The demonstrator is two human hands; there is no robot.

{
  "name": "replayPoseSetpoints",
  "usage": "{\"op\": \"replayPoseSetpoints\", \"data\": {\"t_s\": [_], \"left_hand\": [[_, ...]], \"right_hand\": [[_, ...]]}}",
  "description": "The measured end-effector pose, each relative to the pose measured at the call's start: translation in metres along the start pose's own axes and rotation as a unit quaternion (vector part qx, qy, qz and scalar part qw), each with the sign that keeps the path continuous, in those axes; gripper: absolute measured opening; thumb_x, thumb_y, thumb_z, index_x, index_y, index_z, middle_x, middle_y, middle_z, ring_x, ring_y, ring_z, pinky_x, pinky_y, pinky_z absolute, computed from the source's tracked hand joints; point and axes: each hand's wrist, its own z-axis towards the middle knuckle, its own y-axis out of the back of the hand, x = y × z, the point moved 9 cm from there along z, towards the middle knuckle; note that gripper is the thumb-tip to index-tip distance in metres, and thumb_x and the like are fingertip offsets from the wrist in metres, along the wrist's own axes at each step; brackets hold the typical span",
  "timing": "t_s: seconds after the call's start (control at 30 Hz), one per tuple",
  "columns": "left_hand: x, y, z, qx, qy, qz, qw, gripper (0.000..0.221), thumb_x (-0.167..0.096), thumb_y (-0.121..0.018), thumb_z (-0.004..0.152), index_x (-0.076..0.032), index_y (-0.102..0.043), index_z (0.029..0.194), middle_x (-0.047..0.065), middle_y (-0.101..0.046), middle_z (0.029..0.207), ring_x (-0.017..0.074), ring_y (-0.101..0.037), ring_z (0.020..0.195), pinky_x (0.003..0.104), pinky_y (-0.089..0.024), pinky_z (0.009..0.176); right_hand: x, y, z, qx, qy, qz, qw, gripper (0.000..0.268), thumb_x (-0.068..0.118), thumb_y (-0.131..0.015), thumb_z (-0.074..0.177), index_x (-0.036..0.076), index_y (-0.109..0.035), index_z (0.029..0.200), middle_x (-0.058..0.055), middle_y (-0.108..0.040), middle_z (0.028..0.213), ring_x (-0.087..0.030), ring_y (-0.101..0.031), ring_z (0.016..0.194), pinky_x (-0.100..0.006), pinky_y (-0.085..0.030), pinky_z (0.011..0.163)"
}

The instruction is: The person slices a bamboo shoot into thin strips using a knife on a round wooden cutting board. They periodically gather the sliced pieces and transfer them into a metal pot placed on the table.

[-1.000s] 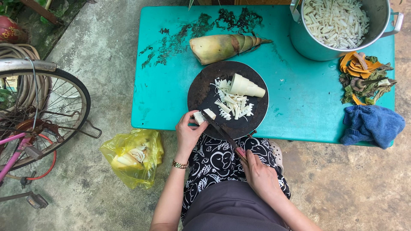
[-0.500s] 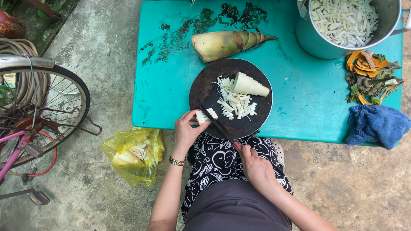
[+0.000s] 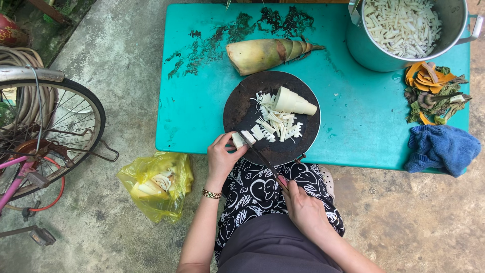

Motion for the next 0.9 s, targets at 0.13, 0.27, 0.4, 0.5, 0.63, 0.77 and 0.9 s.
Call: {"op": "replayPoseSetpoints", "data": {"t_s": [0.13,0.27,0.4,0.5,0.63,0.77,0.9], "left_hand": [[0.0,0.0,0.0,0.004,-0.005,-0.001,1.0,0.042,-0.014,-0.088,0.078,0.002,-0.073,0.113,0.01,-0.074,0.103,0.0146,-0.076,0.087,0.027,-0.068,0.073],[-0.003,0.0,0.002,0.015,-0.002,-0.017,1.0,0.045,-0.016,-0.089,0.078,0.001,-0.072,0.116,0.01,-0.074,0.108,0.0146,-0.077,0.09,0.027,-0.068,0.075],[-0.006,0.006,-0.002,0.011,0.02,-0.035,0.999,0.054,-0.015,-0.089,0.076,0.002,-0.068,0.122,0.013,-0.072,0.109,0.017,-0.074,0.09,0.029,-0.066,0.071],[-0.003,0.009,-0.001,0.005,0.038,-0.057,0.998,0.05,-0.013,-0.087,0.078,0.001,-0.069,0.122,0.013,-0.072,0.112,0.0165,-0.075,0.091,0.028,-0.067,0.07],[0.004,0.008,-0.007,-0.007,0.045,-0.044,0.998,0.045,-0.011,-0.087,0.077,0.001,-0.071,0.118,0.012,-0.074,0.109,0.0162,-0.076,0.089,0.028,-0.068,0.069],[0.006,0.007,-0.01,-0.014,0.036,-0.044,0.998,0.045,-0.009,-0.086,0.077,0.002,-0.071,0.118,0.013,-0.073,0.11,0.017,-0.076,0.089,0.029,-0.068,0.069],[0.007,0.005,-0.009,-0.011,0.021,-0.021,1.0,0.046,-0.013,-0.087,0.079,0.003,-0.07,0.119,0.014,-0.074,0.111,0.0175,-0.077,0.092,0.029,-0.063,0.07]], "right_hand": [[-0.01,-0.017,0.005,0.038,-0.026,-0.013,0.999,0.022,0.024,-0.056,0.099,0.007,-0.046,0.109,-0.02,-0.07,0.081,-0.039,-0.07,0.06,-0.048,-0.055,0.048],[-0.011,-0.034,0.031,0.032,-0.022,-0.007,0.999,0.019,0.021,-0.054,0.102,0.005,-0.044,0.108,-0.022,-0.07,0.082,-0.041,-0.07,0.065,-0.05,-0.056,0.055],[-0.017,-0.025,0.039,0.052,-0.035,0.062,0.996,0.024,0.025,-0.058,0.1,0.006,-0.045,0.107,-0.022,-0.071,0.071,-0.043,-0.069,0.069,-0.053,-0.054,0.061],[-0.011,-0.009,0.027,0.046,-0.02,0.07,0.996,0.024,0.025,-0.059,0.099,0.006,-0.045,0.107,-0.021,-0.07,0.07,-0.042,-0.07,0.066,-0.052,-0.054,0.058],[0.005,-0.003,0.005,0.018,0.001,0.033,0.999,0.023,0.024,-0.058,0.098,0.006,-0.046,0.105,-0.019,-0.07,0.076,-0.04,-0.069,0.058,-0.05,-0.054,0.048],[0.001,-0.014,-0.001,0.022,-0.014,0.005,1.0,0.023,0.025,-0.057,0.098,0.007,-0.045,0.104,-0.019,-0.069,0.077,-0.039,-0.069,0.057,-0.048,-0.054,0.045],[-0.003,-0.032,0.013,0.005,-0.005,-0.013,1.0,0.019,0.021,-0.053,0.102,0.005,-0.043,0.105,-0.021,-0.068,0.077,-0.038,-0.07,0.058,-0.047,-0.055,0.047]]}}
